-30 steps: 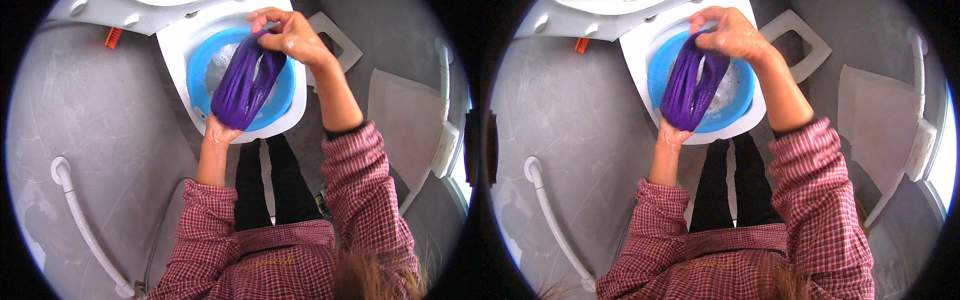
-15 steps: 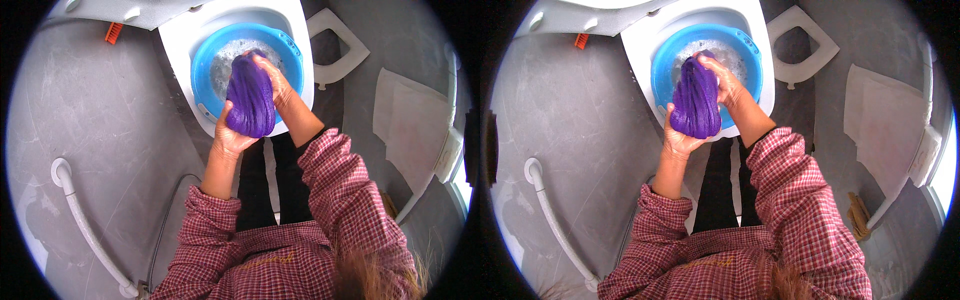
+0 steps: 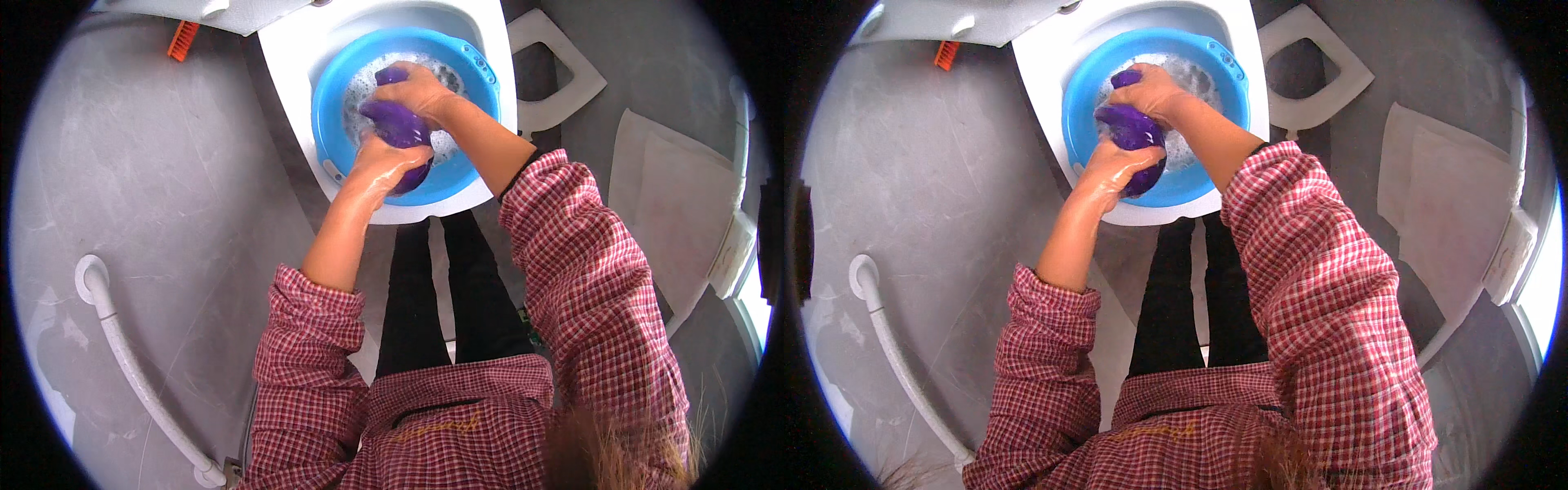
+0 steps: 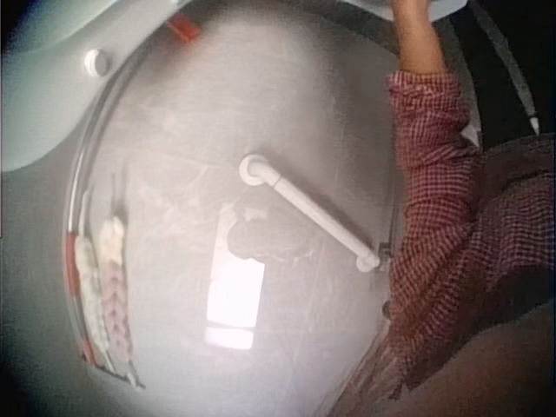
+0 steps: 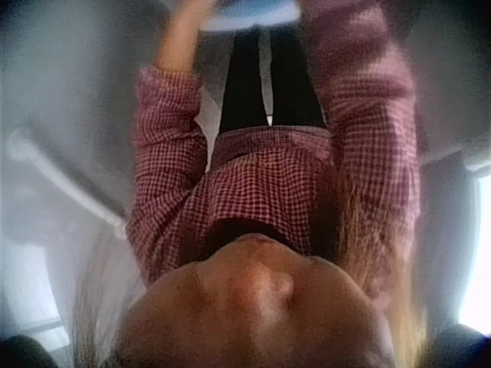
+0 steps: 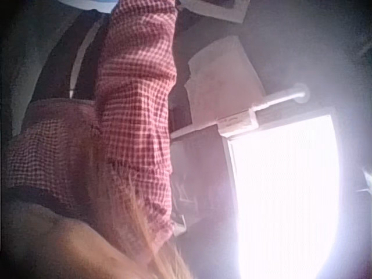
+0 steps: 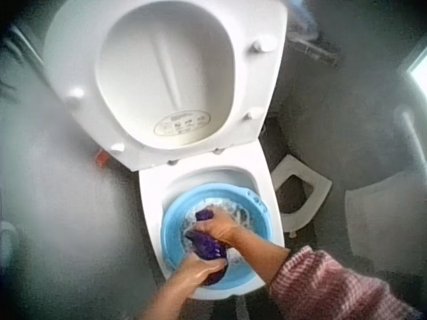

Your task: The person washes a purple cloth by hand in a blue basin, repeatedly rinsing and wringing it under a shower head in a bathroom. The person carries the basin between the bathroom and an outdoor area, then returns to rinse and wring the cloth again before placing it in a white bucket.

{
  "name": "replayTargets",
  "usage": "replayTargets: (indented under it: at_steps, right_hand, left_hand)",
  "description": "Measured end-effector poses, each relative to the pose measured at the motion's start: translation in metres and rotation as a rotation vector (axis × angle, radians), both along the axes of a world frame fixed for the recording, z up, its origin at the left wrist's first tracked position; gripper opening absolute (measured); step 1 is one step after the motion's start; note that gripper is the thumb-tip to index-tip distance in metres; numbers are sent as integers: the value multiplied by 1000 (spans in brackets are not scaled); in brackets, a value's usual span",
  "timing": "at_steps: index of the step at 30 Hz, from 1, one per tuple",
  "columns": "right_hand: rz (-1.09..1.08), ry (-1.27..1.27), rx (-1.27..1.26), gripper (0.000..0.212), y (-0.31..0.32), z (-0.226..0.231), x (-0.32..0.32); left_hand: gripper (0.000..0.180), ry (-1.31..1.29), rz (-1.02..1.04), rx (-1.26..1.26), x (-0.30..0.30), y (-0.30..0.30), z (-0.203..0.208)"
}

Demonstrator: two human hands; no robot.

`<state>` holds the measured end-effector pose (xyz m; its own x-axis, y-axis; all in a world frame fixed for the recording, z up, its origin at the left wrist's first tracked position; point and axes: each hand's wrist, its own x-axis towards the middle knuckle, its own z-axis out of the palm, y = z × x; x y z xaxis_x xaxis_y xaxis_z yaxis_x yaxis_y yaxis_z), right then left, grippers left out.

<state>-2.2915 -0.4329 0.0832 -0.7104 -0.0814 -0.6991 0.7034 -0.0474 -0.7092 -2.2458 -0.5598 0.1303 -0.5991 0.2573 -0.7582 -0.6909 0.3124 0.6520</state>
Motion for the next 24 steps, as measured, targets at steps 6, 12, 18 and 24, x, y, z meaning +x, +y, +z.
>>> replayTargets:
  at_steps: [6,12,18,24]
  right_hand:
    - [159,138,588,64,15,-50,15]
    - [406,120,520,68,20,-38,14]
    - [-646,215,-1065,83,3,4,50]
    - [-387,294,-769,64,1,42,45]
  left_hand:
    - [74,154,-430,-540,6,49,-18]
    - [63,256,-337,-131,1,26,-40]
    - [59,-665,502,1327,29,-13,4]
    - [89,-713,623,1597,50,-1,30]
